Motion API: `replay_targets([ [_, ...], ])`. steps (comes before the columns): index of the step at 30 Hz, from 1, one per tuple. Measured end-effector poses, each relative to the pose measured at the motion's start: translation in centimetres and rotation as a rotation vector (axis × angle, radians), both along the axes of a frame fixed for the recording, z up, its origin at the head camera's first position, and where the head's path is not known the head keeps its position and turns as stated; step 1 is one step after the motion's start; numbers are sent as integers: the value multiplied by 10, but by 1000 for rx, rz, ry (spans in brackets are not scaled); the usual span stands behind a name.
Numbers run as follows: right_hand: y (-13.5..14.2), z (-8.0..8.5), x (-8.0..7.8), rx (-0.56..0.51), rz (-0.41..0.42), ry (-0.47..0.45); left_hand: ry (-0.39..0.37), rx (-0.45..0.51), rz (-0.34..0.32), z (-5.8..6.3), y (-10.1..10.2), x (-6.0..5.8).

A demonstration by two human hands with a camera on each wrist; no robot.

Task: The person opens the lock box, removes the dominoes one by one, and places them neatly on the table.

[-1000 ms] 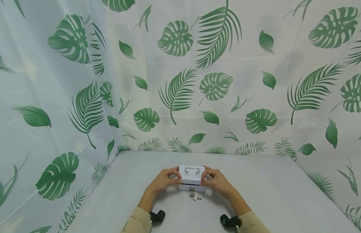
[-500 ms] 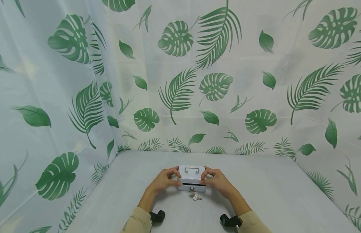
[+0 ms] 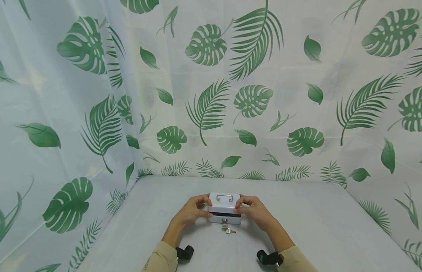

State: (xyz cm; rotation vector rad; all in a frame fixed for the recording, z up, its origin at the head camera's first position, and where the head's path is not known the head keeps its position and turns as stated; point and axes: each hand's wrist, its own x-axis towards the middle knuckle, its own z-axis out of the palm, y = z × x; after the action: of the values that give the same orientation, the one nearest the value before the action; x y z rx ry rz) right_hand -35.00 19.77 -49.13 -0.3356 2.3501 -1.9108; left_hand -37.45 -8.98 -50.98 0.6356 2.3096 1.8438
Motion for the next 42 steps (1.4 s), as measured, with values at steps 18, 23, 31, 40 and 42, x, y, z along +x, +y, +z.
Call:
replay_targets([
  [18, -3, 4, 0, -6, -43, -34, -19, 85, -76, 2, -2, -1],
  [23, -3, 7, 2, 8, -47, -34, 6, 89, -82, 1, -2, -2],
  [31, -1, 7, 0, 14, -25, -22, 57, 68, -99, 4, -2, 1],
  [40, 2, 2, -5, -58, -56, -41, 57, 85, -95, 7, 3, 4],
  [42, 0, 3, -6, -95, -82, -50, 63, 100, -89, 8, 4, 4],
])
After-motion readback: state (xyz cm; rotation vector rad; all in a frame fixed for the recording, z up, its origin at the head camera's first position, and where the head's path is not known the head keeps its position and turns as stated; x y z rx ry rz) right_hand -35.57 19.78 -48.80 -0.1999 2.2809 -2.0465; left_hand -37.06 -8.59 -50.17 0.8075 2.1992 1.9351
